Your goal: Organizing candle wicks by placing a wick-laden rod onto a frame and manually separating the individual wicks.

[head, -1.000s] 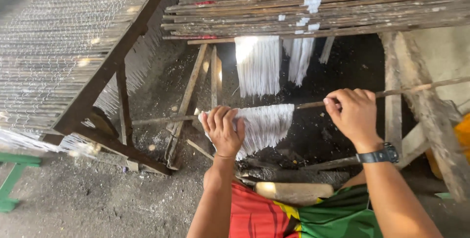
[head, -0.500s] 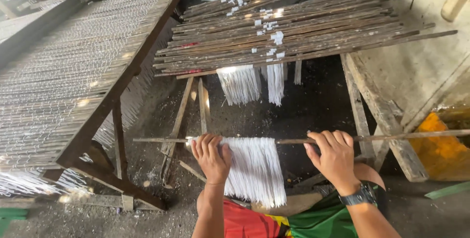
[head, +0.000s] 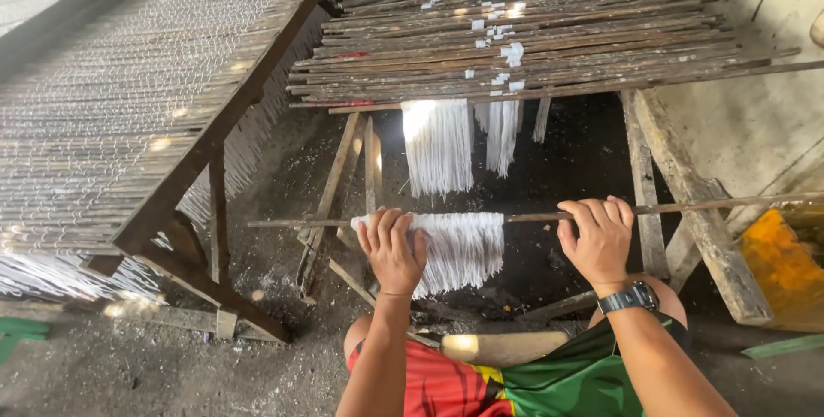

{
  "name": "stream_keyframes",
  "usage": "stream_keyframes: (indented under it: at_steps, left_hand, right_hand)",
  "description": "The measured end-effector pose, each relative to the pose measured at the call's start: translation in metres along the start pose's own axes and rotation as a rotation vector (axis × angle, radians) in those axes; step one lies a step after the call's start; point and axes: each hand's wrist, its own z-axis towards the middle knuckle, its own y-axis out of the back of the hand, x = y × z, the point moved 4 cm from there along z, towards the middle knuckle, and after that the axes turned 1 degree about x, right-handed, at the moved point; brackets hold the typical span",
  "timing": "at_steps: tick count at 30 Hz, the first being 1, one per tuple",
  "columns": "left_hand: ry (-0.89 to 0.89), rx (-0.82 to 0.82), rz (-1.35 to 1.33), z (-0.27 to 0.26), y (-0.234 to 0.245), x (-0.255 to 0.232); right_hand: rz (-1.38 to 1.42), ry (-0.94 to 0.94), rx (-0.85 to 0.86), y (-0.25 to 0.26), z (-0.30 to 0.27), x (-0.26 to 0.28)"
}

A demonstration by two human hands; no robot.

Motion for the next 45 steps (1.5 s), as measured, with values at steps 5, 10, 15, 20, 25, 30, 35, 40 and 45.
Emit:
stream_keyframes:
  at_steps: [5,10,15,20,25,30,35,40,45]
  left_hand:
    - [-0.042,0.019,-0.022,0.006,-0.009,0.005]
    - [-0.028,0.004,-0.021,0.006,-0.014,0.006]
    - [-0.011,-0.002,-0.013,0.010,-0.015,0.002]
    - [-0.007,-0.042,0.003,0.013,-0.011,0.001]
    - [-0.020,-0.066,-0.072,0.006,-0.012,0.005]
    - [-0.009,-0.077,-0.061,0.010,-0.014,0.004]
    - [-0.014,-0.046,-0.081,0.012,-0.007,0.001]
    - [0.000,-0.023,-0.063,0.012,-0.011,0.002]
    - [-0.006,-0.020,-0.066,0.010,-0.014,0.002]
  right_hand:
    - [0.028,0.002,0.038,0.001,0.002,0.002]
    - [-0.055,0.026,0.001,-0.006,0.000,0.000]
    - [-0.022,0.047,0.022,-0.020,0.008,-0.007]
    - [0.068,0.034,0.043,-0.005,0.012,0.004]
    - [0.210,-0.113,0.023,0.028,0.002,0.025]
    - [0.533,-0.188,0.031,0.035,-0.014,0.055]
    - [0.928,-0.555,0.381,-0.003,-0.018,0.073]
    - [0.893,-0.550,0.518,-0.044,-0.015,0.075]
    - [0.986,-0.761,0.368,-0.057,-0.041,0.046]
